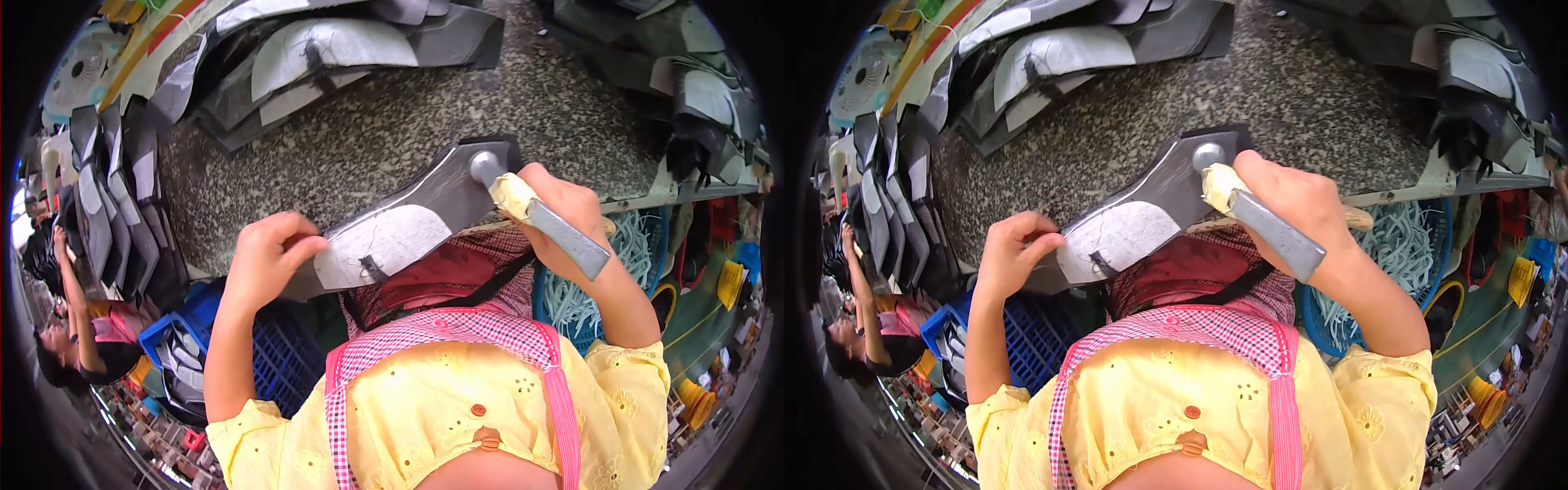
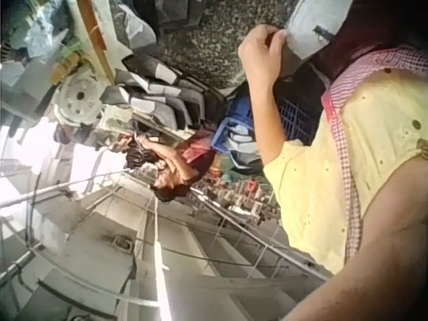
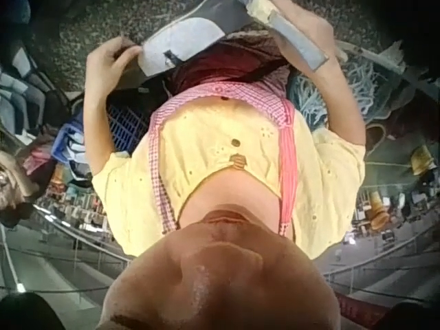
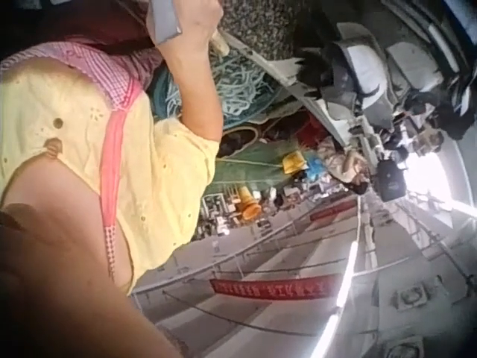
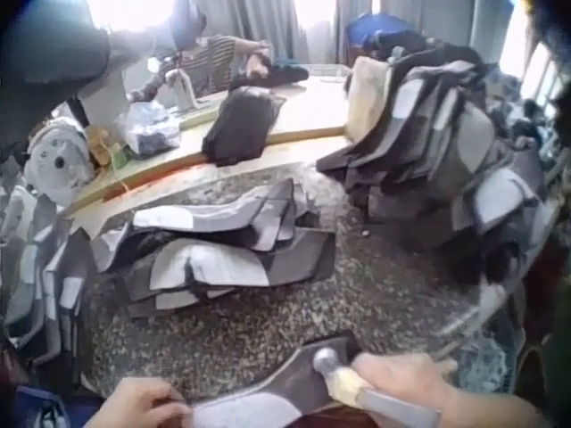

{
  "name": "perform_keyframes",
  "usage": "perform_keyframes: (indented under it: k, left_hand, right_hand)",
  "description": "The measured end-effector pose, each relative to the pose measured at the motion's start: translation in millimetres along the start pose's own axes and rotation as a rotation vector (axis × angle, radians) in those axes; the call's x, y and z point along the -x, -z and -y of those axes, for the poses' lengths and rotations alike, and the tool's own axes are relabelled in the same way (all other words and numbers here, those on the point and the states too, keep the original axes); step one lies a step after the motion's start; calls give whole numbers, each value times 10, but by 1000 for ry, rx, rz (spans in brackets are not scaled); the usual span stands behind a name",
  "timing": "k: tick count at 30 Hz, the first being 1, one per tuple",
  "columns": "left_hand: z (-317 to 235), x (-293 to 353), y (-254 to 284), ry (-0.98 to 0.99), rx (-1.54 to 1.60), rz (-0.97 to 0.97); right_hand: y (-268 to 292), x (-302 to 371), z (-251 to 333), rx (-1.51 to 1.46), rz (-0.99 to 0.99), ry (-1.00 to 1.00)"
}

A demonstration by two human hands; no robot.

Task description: Hammering the seams and edges of leather shoe upper components at a factory workbench.

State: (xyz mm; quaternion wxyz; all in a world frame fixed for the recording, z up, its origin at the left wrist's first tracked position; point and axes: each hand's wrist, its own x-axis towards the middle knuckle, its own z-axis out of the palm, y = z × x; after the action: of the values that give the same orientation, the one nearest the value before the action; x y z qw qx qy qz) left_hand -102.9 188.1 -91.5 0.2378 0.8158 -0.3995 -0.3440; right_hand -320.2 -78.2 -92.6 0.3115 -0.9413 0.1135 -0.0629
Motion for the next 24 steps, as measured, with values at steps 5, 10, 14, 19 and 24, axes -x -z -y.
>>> perform_keyframes:
  k: [5,10,14,19,24]
  left_hand:
    - [367,137,276,82,-257,-371]
    - [-505,-668,-322,-483,-228,-366]
    - [-585,-937,-653,-569,-141,-378]
    - [-591,-1035,-660,-496,59,-333]
    - [-572,-1112,-628,-562,27,-326]
  right_hand:
    - [-6,10,86,50,8,-8]
    - [49,-12,134,6,63,-97]
    - [-2,2,155,-58,78,-163]
    - [58,-14,106,-114,92,-161]
    - [90,-74,51,-86,120,-126]
